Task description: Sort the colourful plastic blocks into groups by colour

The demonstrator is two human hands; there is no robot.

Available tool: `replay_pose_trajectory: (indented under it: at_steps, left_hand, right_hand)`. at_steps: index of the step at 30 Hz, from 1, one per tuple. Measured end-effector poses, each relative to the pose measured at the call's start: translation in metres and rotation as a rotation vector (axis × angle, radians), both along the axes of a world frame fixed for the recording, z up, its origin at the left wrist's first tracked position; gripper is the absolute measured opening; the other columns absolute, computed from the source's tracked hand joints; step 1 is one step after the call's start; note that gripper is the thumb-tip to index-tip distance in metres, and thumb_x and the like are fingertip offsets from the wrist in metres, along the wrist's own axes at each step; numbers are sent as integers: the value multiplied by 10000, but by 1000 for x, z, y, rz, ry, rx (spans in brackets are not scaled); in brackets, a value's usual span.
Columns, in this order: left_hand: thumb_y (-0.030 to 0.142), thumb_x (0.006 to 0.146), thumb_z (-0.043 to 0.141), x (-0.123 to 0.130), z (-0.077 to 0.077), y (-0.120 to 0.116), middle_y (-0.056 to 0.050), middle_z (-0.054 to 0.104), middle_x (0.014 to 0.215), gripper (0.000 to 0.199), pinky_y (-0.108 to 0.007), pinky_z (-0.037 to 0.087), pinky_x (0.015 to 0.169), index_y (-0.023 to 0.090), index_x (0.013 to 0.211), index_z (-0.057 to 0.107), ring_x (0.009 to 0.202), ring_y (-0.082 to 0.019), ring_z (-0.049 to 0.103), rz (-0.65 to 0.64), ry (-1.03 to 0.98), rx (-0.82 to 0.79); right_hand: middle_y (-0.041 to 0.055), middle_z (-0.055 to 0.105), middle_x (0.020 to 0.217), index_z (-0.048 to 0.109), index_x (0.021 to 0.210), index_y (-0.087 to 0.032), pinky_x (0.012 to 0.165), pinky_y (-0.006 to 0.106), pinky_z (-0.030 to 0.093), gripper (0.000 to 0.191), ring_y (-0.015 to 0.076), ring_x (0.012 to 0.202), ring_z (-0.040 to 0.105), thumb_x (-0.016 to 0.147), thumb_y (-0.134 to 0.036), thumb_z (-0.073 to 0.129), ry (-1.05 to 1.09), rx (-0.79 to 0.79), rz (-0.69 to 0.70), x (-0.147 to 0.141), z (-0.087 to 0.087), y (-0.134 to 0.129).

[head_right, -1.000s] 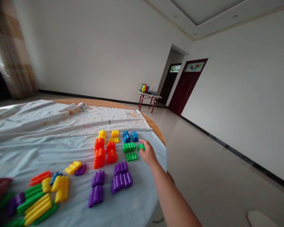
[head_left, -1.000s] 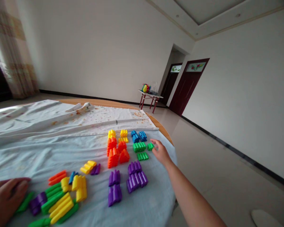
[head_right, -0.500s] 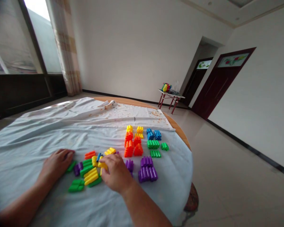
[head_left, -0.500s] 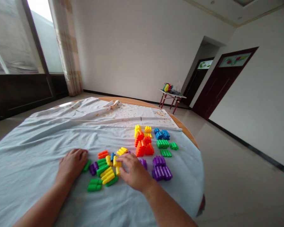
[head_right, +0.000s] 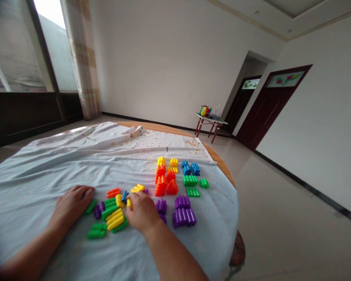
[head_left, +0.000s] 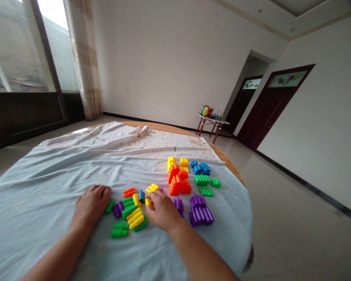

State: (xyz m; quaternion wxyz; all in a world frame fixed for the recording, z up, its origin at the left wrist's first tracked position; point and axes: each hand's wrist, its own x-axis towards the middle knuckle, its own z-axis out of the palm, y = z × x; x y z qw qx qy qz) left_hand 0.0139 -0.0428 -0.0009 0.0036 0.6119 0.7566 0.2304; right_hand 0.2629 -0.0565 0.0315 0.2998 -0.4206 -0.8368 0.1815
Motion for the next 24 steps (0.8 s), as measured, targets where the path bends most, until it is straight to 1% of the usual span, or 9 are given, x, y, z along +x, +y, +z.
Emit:
replay_pose_trajectory:
  at_steps: [3, 5, 9, 12, 14, 18, 20, 21, 24]
  left_hand:
    - [370, 869, 296, 1, 0, -1, -108, 630, 1092, 425, -422, 401, 839, 198, 926, 680, 1018, -289, 549, 6, -9, -6]
    - [372, 867, 298, 2, 1, -1, -102, 630, 1087, 424, -415, 395, 850, 198, 925, 680, 1020, -284, 547, 8, -14, -10]
    - [382, 873, 300, 3, 2, -1, -107, 630, 1095, 426, -397, 395, 846, 195, 945, 677, 1024, -278, 546, 24, -25, -15]
    - [384, 889, 282, 3, 5, -3, -114, 630, 1111, 443, -371, 400, 847, 177, 1005, 657, 1037, -265, 547, 29, -33, -9]
    - [362, 899, 262, 3, 12, -6, -117, 627, 1124, 450, -358, 393, 876, 159, 1056, 632, 1046, -252, 545, 19, -28, 17]
    - [393, 890, 249, 13, 34, -14, -111, 617, 1133, 454, -418, 337, 965, 173, 1057, 610, 1080, -282, 518, -28, -3, 208]
    - [476, 853, 312, 25, 45, -16, -94, 626, 1117, 452, -387, 396, 921, 192, 1033, 613, 1015, -273, 558, -107, -141, 259]
    - [523, 819, 366, 33, 50, -17, -83, 639, 1099, 459, -355, 437, 877, 199, 1022, 620, 971, -263, 583, -168, -260, 227]
    - [619, 653, 574, 60, 62, -22, -50, 694, 965, 507, -297, 509, 754, 207, 931, 672, 863, -254, 632, -338, -630, 10]
  right_hand:
    - [79, 638, 989, 595, 1021, -154, 809, 306, 518, 352, 181, 912, 614, 694, -38, 536, 189, -104, -25, 5, 0, -1]
    - [59, 640, 988, 566, 1052, -169, 775, 282, 528, 362, 159, 881, 627, 711, -57, 525, 347, -229, 11, 8, -2, -3]
    - [49, 645, 1012, 543, 1088, -175, 805, 289, 524, 333, 149, 898, 629, 760, -120, 516, 578, -403, 95, 10, -7, -4]
    - [74, 637, 1048, 529, 1112, -158, 822, 312, 522, 317, 160, 915, 627, 796, -179, 517, 682, -428, 95, 11, -10, -2]
    - [83, 629, 1071, 523, 1133, -156, 835, 316, 518, 323, 163, 935, 623, 814, -200, 512, 700, -400, 77, 10, -12, -2]
    - [82, 627, 1090, 535, 1148, -169, 813, 298, 523, 316, 162, 941, 620, 836, -200, 497, 666, -319, 45, 10, -10, -2]
    - [75, 631, 1090, 537, 1149, -179, 791, 284, 528, 312, 161, 937, 622, 841, -198, 492, 657, -290, 35, 10, -7, -4]
    - [70, 633, 1088, 538, 1149, -183, 787, 276, 527, 310, 158, 935, 623, 843, -200, 492, 650, -276, 26, 10, -5, -5]
    - [54, 641, 1068, 549, 1137, -190, 782, 259, 525, 296, 149, 916, 628, 847, -211, 499, 625, -249, 2, 11, 4, -10]
